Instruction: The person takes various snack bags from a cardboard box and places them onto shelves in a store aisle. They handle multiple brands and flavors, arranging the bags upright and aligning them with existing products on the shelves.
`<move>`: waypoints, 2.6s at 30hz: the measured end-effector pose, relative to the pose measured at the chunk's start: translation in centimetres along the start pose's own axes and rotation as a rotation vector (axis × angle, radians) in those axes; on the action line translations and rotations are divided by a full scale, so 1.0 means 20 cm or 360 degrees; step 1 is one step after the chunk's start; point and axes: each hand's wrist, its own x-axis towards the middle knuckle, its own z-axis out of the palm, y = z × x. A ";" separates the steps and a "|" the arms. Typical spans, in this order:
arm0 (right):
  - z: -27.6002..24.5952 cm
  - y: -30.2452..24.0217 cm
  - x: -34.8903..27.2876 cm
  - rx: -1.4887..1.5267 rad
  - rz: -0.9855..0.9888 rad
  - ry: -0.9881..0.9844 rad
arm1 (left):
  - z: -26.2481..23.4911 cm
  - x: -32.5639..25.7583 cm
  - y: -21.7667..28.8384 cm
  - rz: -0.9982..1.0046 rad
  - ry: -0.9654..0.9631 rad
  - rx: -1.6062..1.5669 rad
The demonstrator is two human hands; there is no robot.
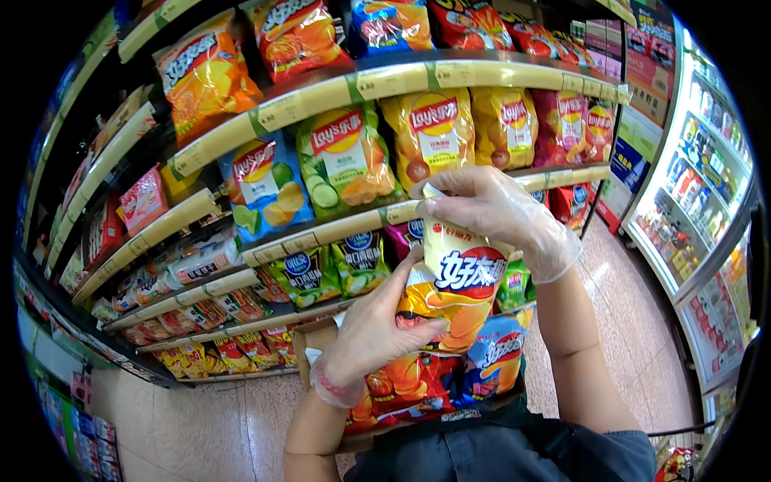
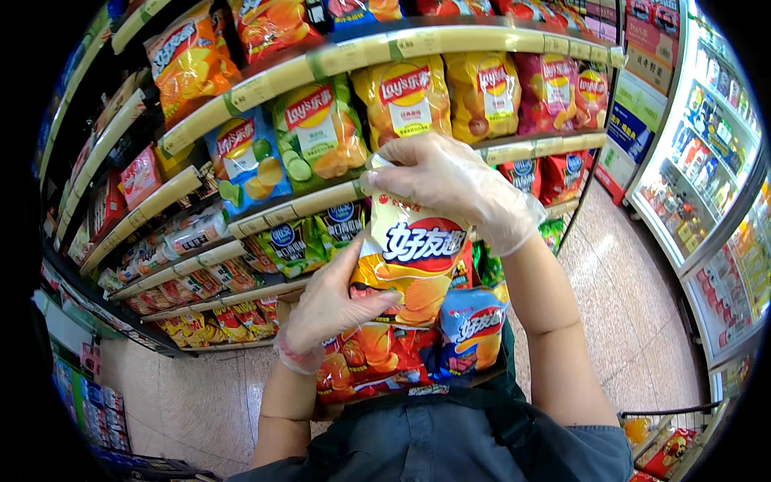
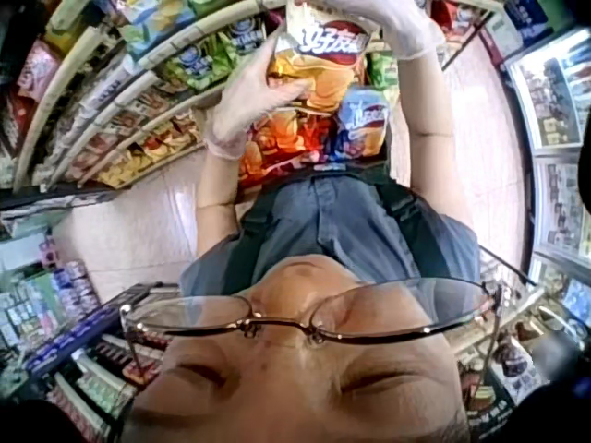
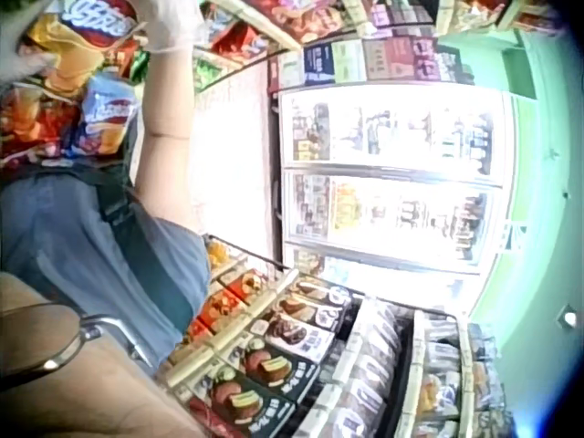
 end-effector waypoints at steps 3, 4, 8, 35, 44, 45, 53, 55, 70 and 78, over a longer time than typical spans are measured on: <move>0.02 0.02 0.00 0.0355 0.0267 -0.0019 | 0.01 -0.02 -0.02 0.0032 0.0027 0.0088; 0.03 0.01 -0.02 0.0561 0.0327 0.0056 | 0.02 -0.03 -0.02 0.0039 0.0033 0.0092; 0.08 0.07 0.01 0.0198 0.0060 0.0371 | 0.05 -0.05 -0.06 -0.0083 -0.0023 -0.0187; 0.10 0.33 -0.20 -0.0118 0.0173 -0.0340 | 0.28 -0.32 -0.18 -0.0216 0.0226 -0.0524; 0.23 0.43 -0.26 -0.0423 0.0266 -0.0448 | 0.42 -0.34 -0.22 0.0347 0.0050 0.0776; 0.27 0.45 -0.28 -0.0535 0.0221 -0.0419 | 0.44 -0.35 -0.23 0.0309 0.0039 0.0835; 0.52 0.63 -0.41 -0.0456 0.0087 -0.0069 | 0.46 -0.39 -0.30 0.0117 -0.0150 0.0939; 0.55 0.65 -0.40 -0.0450 0.0105 -0.0100 | 0.44 -0.39 -0.31 0.0089 -0.0162 0.0901; 0.12 -0.35 0.39 0.0394 -0.0405 0.0066 | -0.85 0.16 0.00 0.0684 0.1499 0.0626; 0.23 -0.69 0.99 0.0325 -0.0568 0.0364 | -1.29 0.38 0.04 -0.0167 0.1587 0.1485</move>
